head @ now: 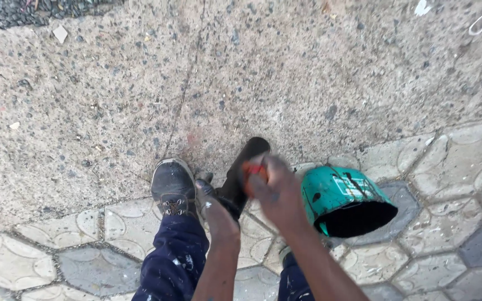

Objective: Painting wooden furniture legs with black paint using a small applicator.

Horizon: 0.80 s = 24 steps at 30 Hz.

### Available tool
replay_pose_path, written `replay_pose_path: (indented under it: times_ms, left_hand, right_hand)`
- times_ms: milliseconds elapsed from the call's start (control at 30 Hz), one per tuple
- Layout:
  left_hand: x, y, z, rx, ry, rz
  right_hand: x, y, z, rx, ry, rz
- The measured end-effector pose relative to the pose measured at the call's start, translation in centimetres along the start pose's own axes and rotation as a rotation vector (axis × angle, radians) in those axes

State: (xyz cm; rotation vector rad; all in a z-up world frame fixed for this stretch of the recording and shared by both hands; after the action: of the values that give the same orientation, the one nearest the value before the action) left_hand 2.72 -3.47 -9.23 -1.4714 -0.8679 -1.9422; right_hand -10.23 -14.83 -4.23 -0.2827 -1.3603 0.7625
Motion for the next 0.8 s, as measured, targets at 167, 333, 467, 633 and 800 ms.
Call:
replay_pose_path:
  times_ms: [167, 333, 467, 633, 800]
  left_hand:
    - [0.0, 0.4, 1.4, -0.180, 0.097, 0.141]
    - [0.5, 2.6, 1.0, -0.149, 0.080, -0.242]
    - [4.4, 6.6, 0.7, -0.868, 0.364, -0.499]
    - [6.2, 6.6, -0.3, -0.945, 0.375, -0.437]
    - [7.2, 7.2, -1.9, -0.987, 0.320, -0.652]
  right_hand:
    - [6.1, 2.0, -2.6, -0.979, -0.139, -0.344]
    - [5.3, 6.1, 2.4, -1.209, 0.317, -0.281]
    - [6.8, 7.3, 2.0, -0.982, 0.430, -0.336]
    - [9.1, 7.3, 1.2, -1.035, 0.388, -0.187]
    - [9.2, 4.6, 1.1, -0.874, 0.164, -0.012]
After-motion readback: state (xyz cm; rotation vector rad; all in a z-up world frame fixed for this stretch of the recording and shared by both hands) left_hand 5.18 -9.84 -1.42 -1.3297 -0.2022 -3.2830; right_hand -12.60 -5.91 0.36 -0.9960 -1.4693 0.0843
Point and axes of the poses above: each hand's wrist, its own x-axis away from the middle knuckle, its own z-axis out of the back of the hand, y = z × x, the point moved 8 cm from there along -x, towards the middle knuckle, and after that the axes turned 15 degrees about -x, right-handed, at the moved point
